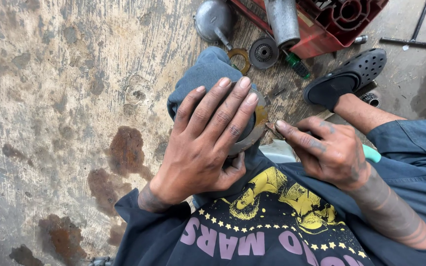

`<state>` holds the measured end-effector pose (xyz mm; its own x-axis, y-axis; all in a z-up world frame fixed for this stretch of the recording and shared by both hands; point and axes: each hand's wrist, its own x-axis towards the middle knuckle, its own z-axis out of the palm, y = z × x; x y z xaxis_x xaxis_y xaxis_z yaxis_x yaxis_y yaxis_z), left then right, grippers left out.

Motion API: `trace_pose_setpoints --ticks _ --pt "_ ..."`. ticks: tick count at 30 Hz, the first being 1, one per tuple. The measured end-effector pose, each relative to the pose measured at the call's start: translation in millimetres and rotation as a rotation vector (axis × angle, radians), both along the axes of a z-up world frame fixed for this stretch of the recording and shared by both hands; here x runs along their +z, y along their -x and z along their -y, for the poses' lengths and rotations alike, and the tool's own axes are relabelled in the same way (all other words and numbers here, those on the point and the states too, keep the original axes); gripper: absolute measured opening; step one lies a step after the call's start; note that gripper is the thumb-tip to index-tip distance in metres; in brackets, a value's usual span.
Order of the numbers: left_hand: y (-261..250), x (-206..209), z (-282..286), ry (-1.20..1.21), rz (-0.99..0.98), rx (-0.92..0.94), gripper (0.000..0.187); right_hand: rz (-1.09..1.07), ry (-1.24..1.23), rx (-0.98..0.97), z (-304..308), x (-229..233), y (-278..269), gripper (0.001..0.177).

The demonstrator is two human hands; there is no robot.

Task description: The person sits on the floor and uses a small tool to scrape and clean a circular metal part, likely a brake shoe, held in their left hand. They rotate the part to access different areas and continue scraping the surface throughout the video.

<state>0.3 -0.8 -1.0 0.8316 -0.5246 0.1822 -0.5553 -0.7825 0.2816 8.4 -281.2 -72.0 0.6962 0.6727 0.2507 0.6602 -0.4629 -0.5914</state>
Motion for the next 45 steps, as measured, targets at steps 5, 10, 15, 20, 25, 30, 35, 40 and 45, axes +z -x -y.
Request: trace_pose_setpoints --ticks 5,10,15,20,25,30,35,40,45 --pt "0.5 0.1 -0.9 -0.001 -0.014 -0.003 0.064 0.032 0.007 0.012 -0.7 -0.4 0.2 0.033" --pt "0.0 0.0 -1.5 0.007 -0.023 -0.008 0.063 0.04 -0.011 0.048 -4.5 3.0 -1.5 0.031" --pt "1.7 -0.4 -1.3 0.0 -0.02 -0.006 0.065 -0.044 -0.056 -0.027 -1.4 4.3 -1.0 0.034" --pt "1.3 -4.1 -4.5 0.018 -0.024 -0.009 0.066 -0.04 -0.379 -0.272 27.7 -12.4 -2.4 0.02" --pt "5.6 -6.4 -5.0 0.036 -0.072 0.005 0.074 -0.096 -0.429 -0.531 79.6 -40.1 18.1 0.025" --pt "10.9 -17.6 0.7 0.074 -0.026 0.09 0.084 -0.239 -0.549 -0.786 111.2 -85.4 39.6 0.03" --pt "15.0 -28.0 4.5 0.157 0.026 0.114 0.073 -0.299 -0.622 -0.884 127.8 -125.3 41.4 0.034" --pt "16.7 -27.0 8.1 0.161 0.064 0.114 0.067 -0.314 -0.644 -0.869 119.7 -130.6 36.2 0.034" --pt "15.0 -10.7 14.4 -0.006 0.092 0.172 0.065 -0.45 -0.718 -0.818 87.7 -122.0 36.5 0.032"
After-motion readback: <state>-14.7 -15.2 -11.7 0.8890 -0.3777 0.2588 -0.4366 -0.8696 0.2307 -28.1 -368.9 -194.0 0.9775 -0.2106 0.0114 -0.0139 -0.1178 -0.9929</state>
